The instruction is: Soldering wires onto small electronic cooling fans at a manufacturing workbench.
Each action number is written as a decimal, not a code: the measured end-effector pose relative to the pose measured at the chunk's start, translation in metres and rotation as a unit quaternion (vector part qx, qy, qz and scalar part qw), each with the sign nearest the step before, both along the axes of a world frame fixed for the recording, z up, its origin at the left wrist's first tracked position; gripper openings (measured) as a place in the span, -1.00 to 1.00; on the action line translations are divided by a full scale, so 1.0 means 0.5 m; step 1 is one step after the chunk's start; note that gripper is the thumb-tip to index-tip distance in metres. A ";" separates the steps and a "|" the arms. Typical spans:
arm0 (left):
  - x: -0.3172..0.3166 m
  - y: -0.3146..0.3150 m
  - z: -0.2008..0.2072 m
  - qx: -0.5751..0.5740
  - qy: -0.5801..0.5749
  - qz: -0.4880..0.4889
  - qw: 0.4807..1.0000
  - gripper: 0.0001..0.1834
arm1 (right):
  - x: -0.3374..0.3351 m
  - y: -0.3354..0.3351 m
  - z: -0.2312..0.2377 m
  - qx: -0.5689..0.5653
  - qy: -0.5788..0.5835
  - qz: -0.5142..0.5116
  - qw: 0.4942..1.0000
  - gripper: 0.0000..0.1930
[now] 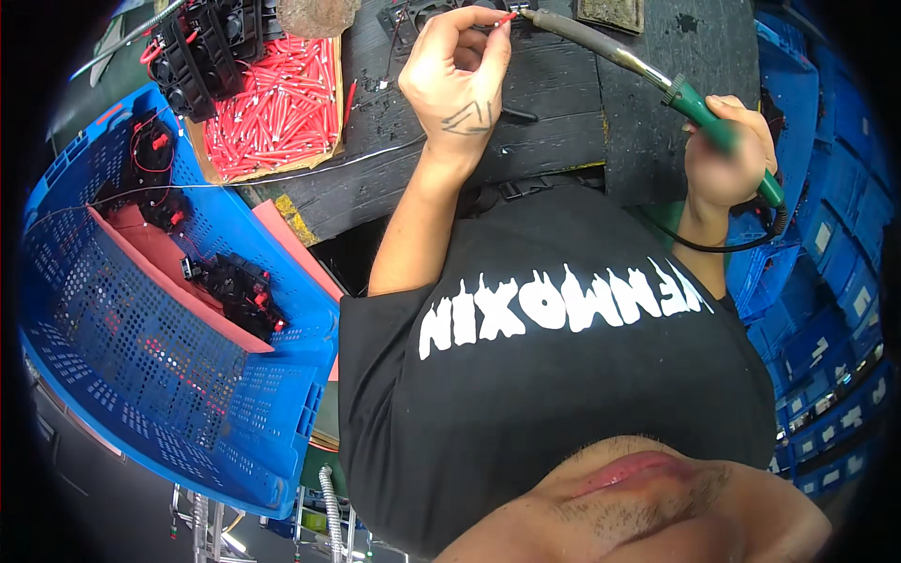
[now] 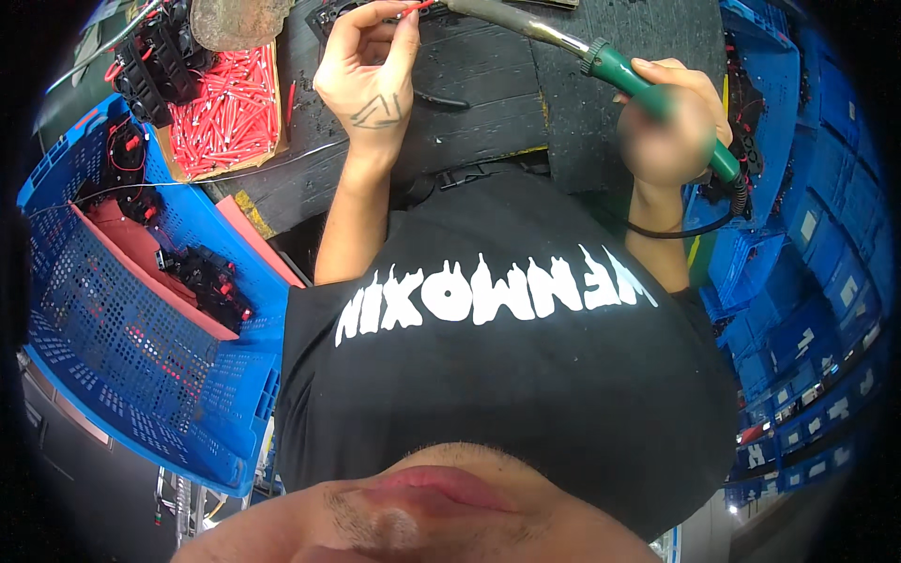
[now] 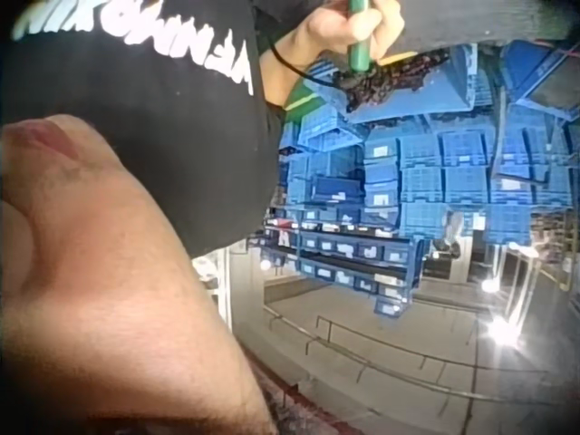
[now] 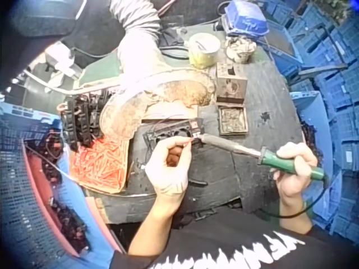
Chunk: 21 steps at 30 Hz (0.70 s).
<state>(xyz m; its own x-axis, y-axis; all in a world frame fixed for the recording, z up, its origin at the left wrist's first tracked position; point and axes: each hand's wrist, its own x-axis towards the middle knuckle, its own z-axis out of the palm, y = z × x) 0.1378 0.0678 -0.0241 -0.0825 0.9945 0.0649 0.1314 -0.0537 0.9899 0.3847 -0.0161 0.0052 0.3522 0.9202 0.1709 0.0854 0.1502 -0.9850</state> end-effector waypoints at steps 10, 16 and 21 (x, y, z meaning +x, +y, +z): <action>0.008 -0.001 -0.004 0.058 0.054 -0.005 0.997 -0.81 | 0.001 0.000 -0.006 0.007 -0.012 -0.006 1.000 -0.55; -0.001 0.010 -0.030 0.193 0.140 -0.017 0.971 -0.84 | 0.000 -0.002 -0.004 0.002 -0.012 -0.004 1.000 -0.55; -0.002 0.005 -0.017 0.148 0.141 -0.014 0.979 -0.85 | 0.002 -0.003 -0.004 0.001 -0.005 0.004 1.000 -0.55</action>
<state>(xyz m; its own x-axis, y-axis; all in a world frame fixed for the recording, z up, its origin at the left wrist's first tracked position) 0.1369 0.0703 -0.0327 0.0072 0.9300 0.3675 0.3923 -0.3407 0.8544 0.3858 -0.0175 0.0032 0.3439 0.9222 0.1768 0.0944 0.1534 -0.9836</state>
